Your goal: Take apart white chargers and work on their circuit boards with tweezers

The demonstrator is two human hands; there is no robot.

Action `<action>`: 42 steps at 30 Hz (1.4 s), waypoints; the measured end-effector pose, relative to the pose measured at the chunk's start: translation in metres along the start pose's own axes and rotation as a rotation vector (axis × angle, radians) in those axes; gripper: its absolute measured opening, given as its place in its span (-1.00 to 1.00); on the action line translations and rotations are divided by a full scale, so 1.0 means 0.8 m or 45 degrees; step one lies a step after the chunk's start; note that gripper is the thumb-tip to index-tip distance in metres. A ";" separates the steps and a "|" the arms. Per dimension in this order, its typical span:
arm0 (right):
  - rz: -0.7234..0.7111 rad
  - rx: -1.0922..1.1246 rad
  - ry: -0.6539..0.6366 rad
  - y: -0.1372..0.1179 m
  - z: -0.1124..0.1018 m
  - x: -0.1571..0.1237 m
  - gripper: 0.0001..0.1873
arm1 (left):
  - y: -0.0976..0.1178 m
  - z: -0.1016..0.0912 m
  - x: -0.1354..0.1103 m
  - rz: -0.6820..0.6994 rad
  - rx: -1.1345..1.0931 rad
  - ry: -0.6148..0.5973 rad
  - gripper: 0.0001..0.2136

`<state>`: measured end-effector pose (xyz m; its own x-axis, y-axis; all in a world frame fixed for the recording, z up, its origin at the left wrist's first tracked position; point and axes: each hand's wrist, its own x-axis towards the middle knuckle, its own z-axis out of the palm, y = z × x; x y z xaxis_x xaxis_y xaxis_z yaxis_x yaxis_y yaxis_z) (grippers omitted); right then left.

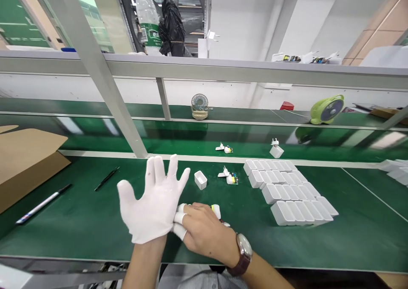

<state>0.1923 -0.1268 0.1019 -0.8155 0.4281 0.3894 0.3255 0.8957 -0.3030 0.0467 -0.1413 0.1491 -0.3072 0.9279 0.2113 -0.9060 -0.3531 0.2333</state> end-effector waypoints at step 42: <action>0.887 -0.334 -0.324 0.295 -0.021 0.130 -0.60 | 0.042 -0.159 0.134 -0.667 0.271 0.019 -0.45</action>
<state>0.1923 0.1314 0.0857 -0.4560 0.8892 -0.0360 0.8787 0.4435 -0.1766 -0.0536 -0.0380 0.0589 0.1622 0.9868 0.0025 -0.8605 0.1402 0.4898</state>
